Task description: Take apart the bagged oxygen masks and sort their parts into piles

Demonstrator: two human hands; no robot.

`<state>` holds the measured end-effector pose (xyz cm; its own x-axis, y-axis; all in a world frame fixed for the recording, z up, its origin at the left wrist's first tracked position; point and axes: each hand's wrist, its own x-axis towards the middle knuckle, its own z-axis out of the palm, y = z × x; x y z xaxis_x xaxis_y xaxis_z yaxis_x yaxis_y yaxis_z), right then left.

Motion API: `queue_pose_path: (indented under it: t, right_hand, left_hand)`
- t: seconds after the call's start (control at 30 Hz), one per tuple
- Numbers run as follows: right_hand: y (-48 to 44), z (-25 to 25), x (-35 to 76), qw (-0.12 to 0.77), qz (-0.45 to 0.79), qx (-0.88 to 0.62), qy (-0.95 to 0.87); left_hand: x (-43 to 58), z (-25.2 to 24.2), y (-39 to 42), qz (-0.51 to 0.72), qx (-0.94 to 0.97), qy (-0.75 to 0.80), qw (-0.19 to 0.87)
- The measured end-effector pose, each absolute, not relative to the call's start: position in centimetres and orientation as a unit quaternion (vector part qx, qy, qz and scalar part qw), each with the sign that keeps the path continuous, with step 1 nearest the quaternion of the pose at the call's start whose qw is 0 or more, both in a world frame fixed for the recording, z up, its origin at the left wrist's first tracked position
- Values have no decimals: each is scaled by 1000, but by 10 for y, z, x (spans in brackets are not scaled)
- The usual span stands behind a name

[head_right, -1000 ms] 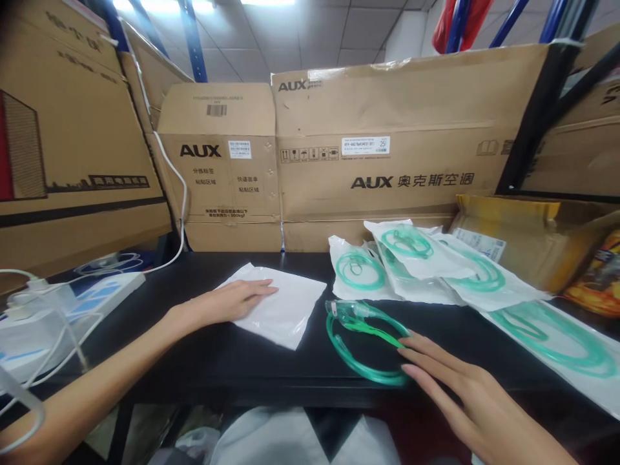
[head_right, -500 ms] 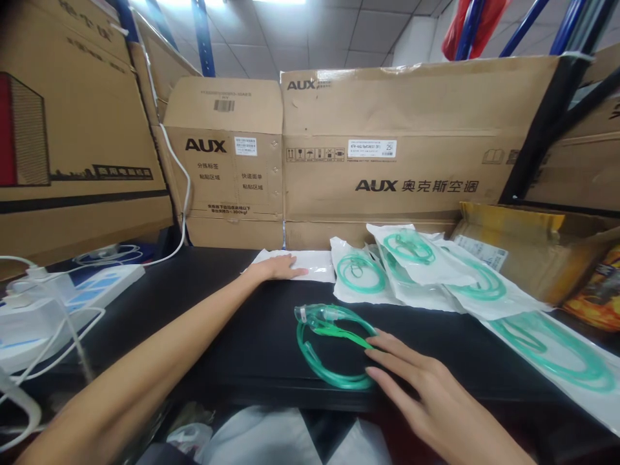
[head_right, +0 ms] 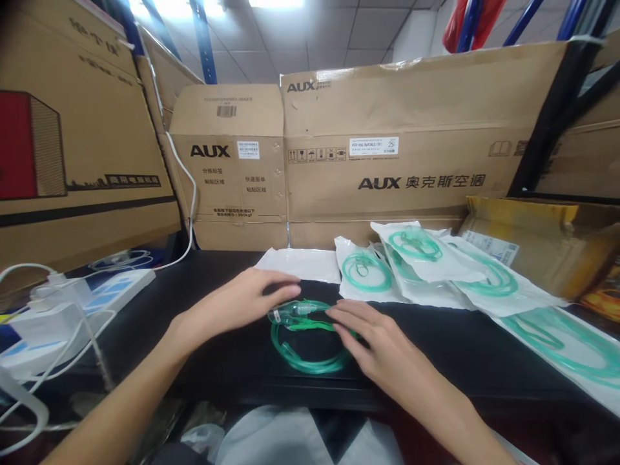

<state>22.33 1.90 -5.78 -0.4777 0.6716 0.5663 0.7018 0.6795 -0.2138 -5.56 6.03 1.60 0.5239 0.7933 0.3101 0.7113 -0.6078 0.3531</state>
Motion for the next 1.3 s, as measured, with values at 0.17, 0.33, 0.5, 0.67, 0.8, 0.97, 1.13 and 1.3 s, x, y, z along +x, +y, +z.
queue_pose_path:
  t: [0.17,0.33,0.5,0.67,0.8,0.97,1.13,1.3]
  right_hand:
    - [31,-42,193,289,-52,-431,-853]
    - [32,-39,176,250,24,-437,-864]
    - [27,-54,178,262,63,-425,-864]
    - [28,-63,178,265,35,-436,-859]
    - [26,-65,178,252,14,-439,-862]
    - [23,-70,181,268,-37,-438,-857]
    - [22,-74,183,274,-70,-416,-864]
    - [21,-72,183,284,-65,-385,-876]
  left_hand:
    - [-68,-12,54,193,846,479,135]
    - [-70,-13,59,204,849,454,179]
    - [-62,-13,54,200,862,416,210]
    - [-47,-18,54,206,853,426,220]
    - [-45,-14,53,172,848,439,242]
    - [-46,-8,51,203,817,451,296]
    - [-42,-11,54,175,805,457,334]
    - [-41,-14,57,175,806,428,369]
